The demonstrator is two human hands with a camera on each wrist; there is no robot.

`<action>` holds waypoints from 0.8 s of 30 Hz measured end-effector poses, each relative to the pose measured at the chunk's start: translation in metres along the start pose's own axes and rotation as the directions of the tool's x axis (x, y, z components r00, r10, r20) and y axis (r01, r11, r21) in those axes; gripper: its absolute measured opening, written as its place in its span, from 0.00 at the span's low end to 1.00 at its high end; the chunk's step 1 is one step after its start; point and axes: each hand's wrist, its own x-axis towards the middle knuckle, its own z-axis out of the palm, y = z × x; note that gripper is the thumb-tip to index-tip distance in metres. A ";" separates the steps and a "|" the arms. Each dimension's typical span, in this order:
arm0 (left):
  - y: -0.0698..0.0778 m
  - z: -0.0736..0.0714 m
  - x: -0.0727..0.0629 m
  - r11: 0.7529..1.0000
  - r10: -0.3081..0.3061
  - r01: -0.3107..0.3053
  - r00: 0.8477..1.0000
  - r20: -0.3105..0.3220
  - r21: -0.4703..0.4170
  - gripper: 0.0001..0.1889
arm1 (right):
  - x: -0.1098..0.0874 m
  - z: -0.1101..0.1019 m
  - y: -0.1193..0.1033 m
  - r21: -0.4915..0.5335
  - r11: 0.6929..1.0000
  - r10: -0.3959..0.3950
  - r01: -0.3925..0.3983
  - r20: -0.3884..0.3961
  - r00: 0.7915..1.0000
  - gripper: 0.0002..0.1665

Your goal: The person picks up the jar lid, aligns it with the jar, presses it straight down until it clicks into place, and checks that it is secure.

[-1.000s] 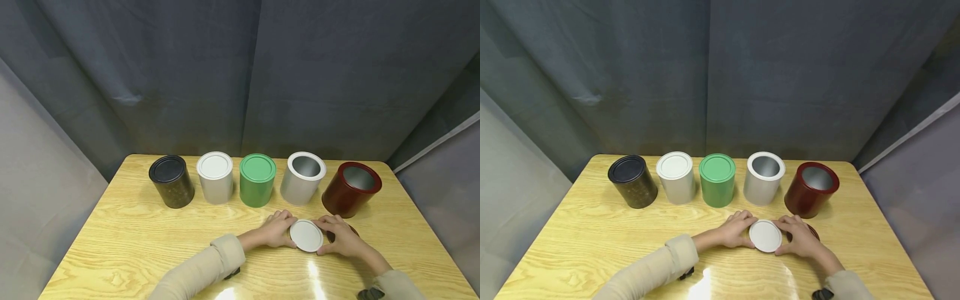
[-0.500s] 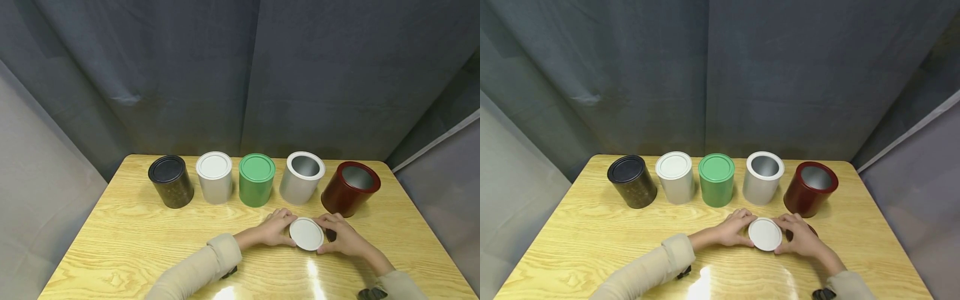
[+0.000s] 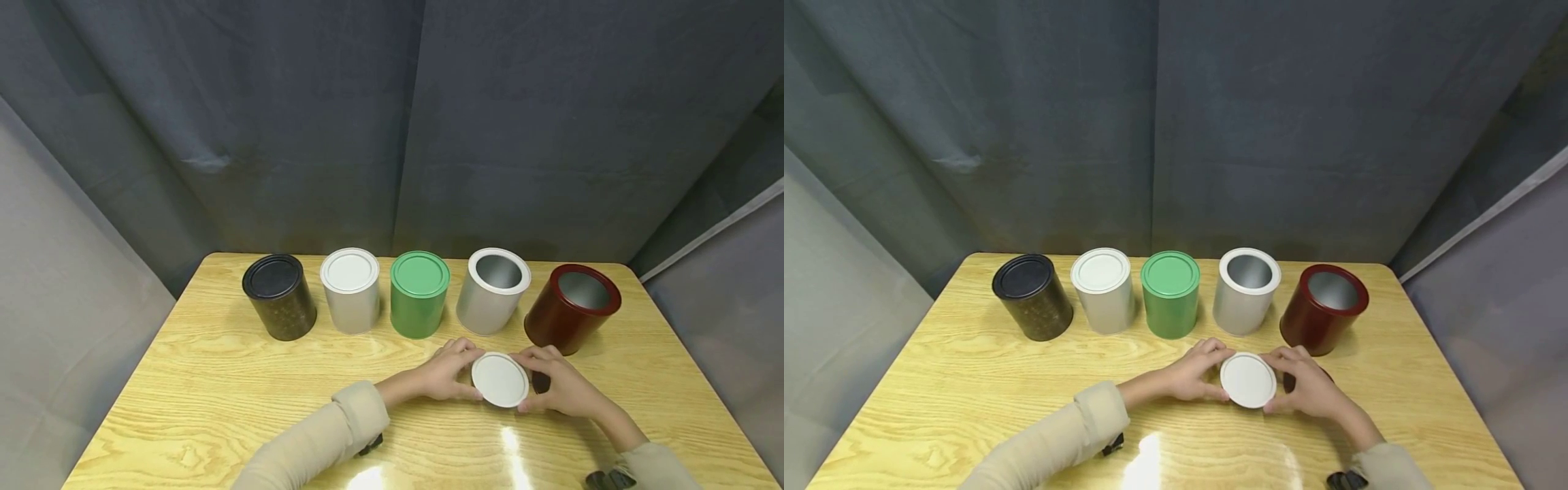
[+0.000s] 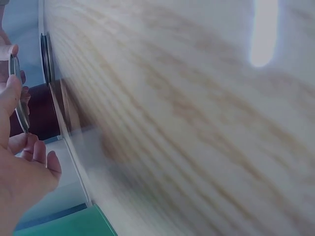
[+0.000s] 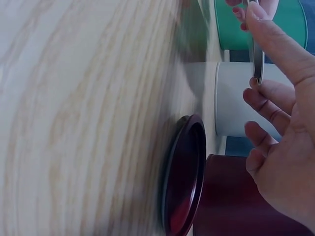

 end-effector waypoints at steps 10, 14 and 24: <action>0.001 -0.007 -0.002 0.999 0.041 -0.042 0.999 -0.035 -0.019 0.38 | 0.002 -0.006 -0.006 -0.008 1.000 -0.030 0.030 -0.025 0.999 0.46; 0.001 -0.009 -0.001 0.998 0.043 -0.044 0.998 -0.037 -0.035 0.38 | 0.003 -0.008 -0.009 -0.021 0.998 -0.052 0.051 -0.038 0.998 0.45; 0.002 -0.012 -0.002 0.997 0.053 -0.057 0.997 -0.064 -0.052 0.38 | 0.005 -0.012 -0.011 -0.006 0.997 -0.075 0.075 -0.049 0.996 0.44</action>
